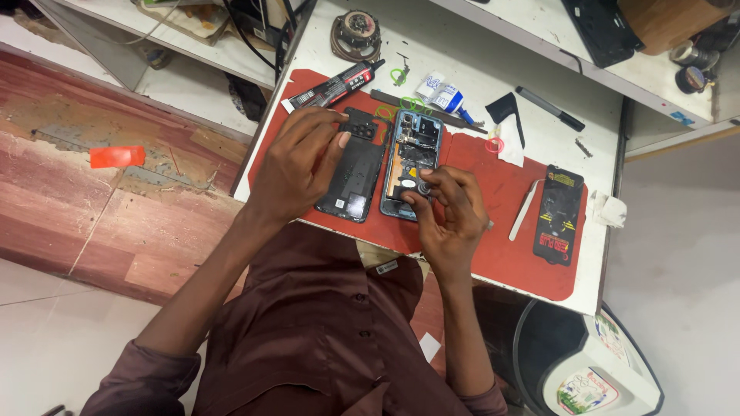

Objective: The person disassembles a smartphone by removing screws and separating the back cover. They then reassemble the device by aligning the back cover and securing it with screws. The person also uses a plastic prying tool to separate the screen from the frame.

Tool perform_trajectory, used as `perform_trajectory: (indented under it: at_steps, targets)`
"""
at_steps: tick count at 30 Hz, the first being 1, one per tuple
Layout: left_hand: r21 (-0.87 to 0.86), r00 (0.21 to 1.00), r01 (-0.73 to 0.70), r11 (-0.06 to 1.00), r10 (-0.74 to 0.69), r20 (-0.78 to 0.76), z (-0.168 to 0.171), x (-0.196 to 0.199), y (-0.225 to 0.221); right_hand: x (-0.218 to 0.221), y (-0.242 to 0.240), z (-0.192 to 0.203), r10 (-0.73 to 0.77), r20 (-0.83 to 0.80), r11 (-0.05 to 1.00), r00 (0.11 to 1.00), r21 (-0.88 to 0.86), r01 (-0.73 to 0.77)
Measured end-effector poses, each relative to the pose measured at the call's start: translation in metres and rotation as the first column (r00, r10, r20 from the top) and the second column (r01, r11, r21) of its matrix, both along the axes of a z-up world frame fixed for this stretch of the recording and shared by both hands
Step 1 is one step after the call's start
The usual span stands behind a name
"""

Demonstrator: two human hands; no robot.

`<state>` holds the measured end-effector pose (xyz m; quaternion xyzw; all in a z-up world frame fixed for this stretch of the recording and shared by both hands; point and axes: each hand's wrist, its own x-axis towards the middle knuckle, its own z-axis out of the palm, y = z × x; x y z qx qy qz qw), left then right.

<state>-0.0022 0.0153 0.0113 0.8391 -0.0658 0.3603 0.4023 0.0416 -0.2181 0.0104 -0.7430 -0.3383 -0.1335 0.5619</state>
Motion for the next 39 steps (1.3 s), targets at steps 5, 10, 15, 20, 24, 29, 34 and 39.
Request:
perform_trajectory:
  at_steps: [5, 10, 15, 20, 24, 29, 34, 39]
  targets:
    - [0.122, 0.999, 0.017, 0.992, -0.021, 0.033, -0.006, 0.000, -0.001, 0.004, -0.005, -0.001, 0.089, -0.073, 0.996, 0.993, 0.030, -0.087]
    - [0.197, 0.995, 0.042, 0.979, -0.060, 0.086, -0.007, 0.002, -0.003, 0.000, -0.011, -0.003, 0.105, -0.099, 0.994, 0.990, -0.022, -0.108]
    - [0.259, 0.988, 0.104, 0.960, -0.129, 0.082, -0.002, 0.001, -0.007, 0.002, -0.008, -0.007, 0.174, -0.076, 0.984, 0.982, 0.060, -0.169]
    - [-0.055, 0.899, 0.438, 0.897, -0.437, 0.028, -0.008, 0.009, -0.041, 0.003, -0.008, -0.006, 0.124, 0.025, 0.992, 0.992, -0.012, -0.124]
    - [-0.292, 0.805, 0.501, 0.814, -0.563, -0.186, -0.015, 0.021, -0.058, 0.003, -0.005, -0.003, 0.157, 0.000, 0.987, 0.988, 0.045, -0.157]
    - [-0.316, 0.848, 0.400, 0.860, -0.478, -0.229, -0.013, 0.020, -0.061, 0.003, -0.006, -0.003, 0.149, -0.044, 0.988, 0.988, 0.056, -0.146]
    - [-0.294, 0.961, 0.208, 0.933, -0.251, -0.117, -0.008, 0.007, -0.075, 0.000, -0.005, -0.004, 0.087, 0.109, 0.994, 0.990, -0.070, -0.080]
    - [-0.251, 0.933, 0.360, 0.899, -0.354, 0.068, 0.002, 0.004, -0.076, 0.001, -0.007, -0.001, 0.042, 0.025, 0.999, 0.999, -0.028, -0.041]
